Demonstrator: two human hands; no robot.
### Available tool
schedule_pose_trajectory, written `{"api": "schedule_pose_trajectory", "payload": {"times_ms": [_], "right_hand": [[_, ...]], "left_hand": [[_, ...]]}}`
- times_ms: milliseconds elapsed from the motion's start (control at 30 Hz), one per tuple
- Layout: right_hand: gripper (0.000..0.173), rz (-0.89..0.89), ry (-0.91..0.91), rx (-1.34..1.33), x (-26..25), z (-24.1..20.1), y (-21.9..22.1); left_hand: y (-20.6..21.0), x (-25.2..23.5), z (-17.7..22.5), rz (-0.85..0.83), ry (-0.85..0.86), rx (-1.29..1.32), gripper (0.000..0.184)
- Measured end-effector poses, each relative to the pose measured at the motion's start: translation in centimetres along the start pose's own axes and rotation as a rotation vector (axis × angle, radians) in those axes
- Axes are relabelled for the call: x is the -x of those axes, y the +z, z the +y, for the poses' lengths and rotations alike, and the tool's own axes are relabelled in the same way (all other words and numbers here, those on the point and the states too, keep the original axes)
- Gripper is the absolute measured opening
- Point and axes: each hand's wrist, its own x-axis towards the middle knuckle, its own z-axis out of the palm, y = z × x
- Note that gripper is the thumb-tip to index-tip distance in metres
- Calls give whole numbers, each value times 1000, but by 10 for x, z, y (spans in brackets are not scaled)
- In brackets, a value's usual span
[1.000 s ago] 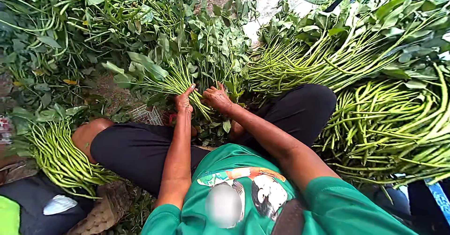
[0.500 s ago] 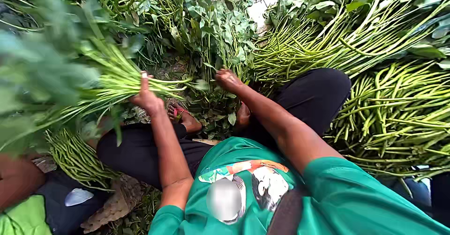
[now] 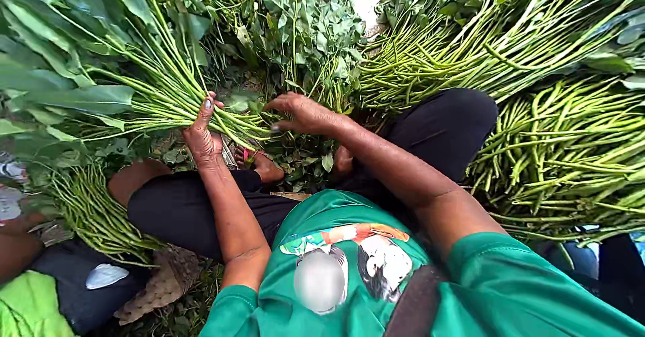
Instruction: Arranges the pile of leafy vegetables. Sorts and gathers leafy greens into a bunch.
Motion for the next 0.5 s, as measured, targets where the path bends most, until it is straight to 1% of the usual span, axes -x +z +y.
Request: {"api": "schedule_pose_trajectory", "payload": {"times_ms": [33, 67, 133, 167, 200, 300, 333, 433, 500], "right_hand": [[42, -6, -58, -17, 4, -3, 9], [40, -33, -66, -11, 10, -6, 16], [26, -21, -59, -18, 22, -7, 30], [22, 14, -47, -36, 28, -4, 37], [23, 64, -24, -65, 36, -4, 42], [33, 211, 37, -264, 57, -18, 48], [32, 274, 44, -338, 63, -21, 50], [23, 413, 55, -590, 75, -26, 55], [20, 426, 26, -638, 82, -27, 55]], "left_hand": [[2, 1, -5, -20, -15, 18, 22], [5, 2, -8, -23, -29, 37, 22], [12, 2, -10, 0, -50, 76, 22], [13, 1, -10, 17, -64, 91, 21], [14, 1, -11, 33, -79, 98, 20], [17, 2, -15, 88, -130, 98, 18], [20, 5, -15, 90, -143, 97, 17], [26, 25, -8, 6, -195, 60, 23], [25, 26, -8, -10, -215, 90, 23]]}}
